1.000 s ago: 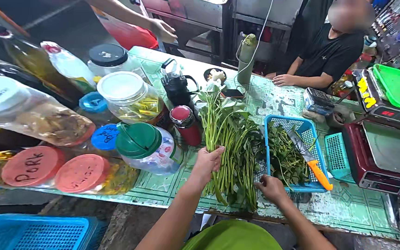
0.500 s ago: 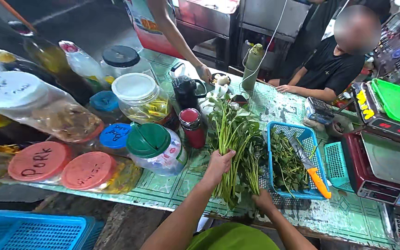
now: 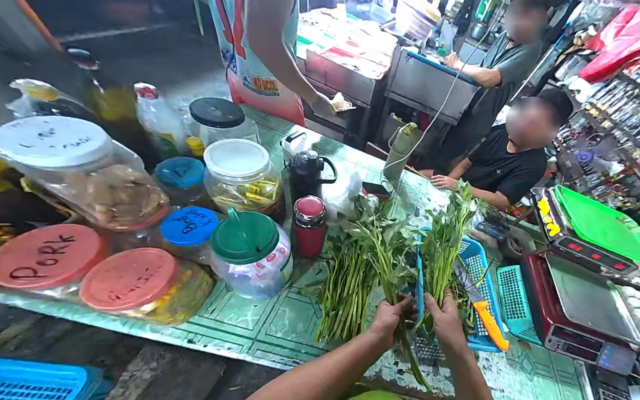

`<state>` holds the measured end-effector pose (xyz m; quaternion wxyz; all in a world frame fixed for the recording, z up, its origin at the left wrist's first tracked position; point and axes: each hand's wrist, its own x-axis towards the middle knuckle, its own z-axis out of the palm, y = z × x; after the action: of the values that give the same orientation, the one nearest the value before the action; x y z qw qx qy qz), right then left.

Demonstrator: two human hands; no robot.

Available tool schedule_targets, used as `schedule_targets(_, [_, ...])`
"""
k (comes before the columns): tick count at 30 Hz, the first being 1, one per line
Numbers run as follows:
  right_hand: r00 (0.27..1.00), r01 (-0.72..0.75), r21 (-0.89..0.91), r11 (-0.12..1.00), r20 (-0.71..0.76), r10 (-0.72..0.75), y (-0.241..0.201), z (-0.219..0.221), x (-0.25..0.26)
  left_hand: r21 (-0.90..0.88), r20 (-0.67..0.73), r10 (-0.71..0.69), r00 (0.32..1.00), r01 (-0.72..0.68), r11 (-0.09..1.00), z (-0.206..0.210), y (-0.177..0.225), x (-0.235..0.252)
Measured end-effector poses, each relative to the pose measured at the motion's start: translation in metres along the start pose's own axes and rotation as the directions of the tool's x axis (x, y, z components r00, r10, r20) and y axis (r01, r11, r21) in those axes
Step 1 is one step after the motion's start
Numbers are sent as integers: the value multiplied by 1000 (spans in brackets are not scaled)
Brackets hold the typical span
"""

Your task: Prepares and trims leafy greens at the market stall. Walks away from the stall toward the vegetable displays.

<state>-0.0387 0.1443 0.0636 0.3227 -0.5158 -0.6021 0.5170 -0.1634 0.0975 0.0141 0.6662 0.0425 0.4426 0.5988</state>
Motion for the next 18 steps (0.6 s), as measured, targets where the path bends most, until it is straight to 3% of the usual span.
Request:
schedule_targets(3, [1000, -12, -18, 1000, -10, 12, 11, 7, 4, -17, 18, 7, 1000, -7, 1000, 5, -2, 1])
schedule_targets(7, [1000, -4, -36, 999, -19, 4, 28, 12, 5, 21, -107, 106, 989, -104, 994, 16, 12, 5])
schedule_targets(11, [997, -43, 101, 994, -58, 49, 25, 9, -1, 98, -145, 153, 978, -139, 985, 29, 16, 8])
schedule_targets(13, [989, -65, 251, 966, -113, 96, 17, 0, 4, 108, -80, 197, 977, -188, 976, 42, 20, 9])
schedule_targets(16, [964, -68, 596, 800, -166, 207, 10, -17, 15, 97, 83, 241, 967, -249, 964, 63, 23, 4])
schedule_targets(18, [950, -61, 677, 734, -185, 250, 10, -34, 26, 127, 182, 242, 953, -267, 955, 77, 21, 1])
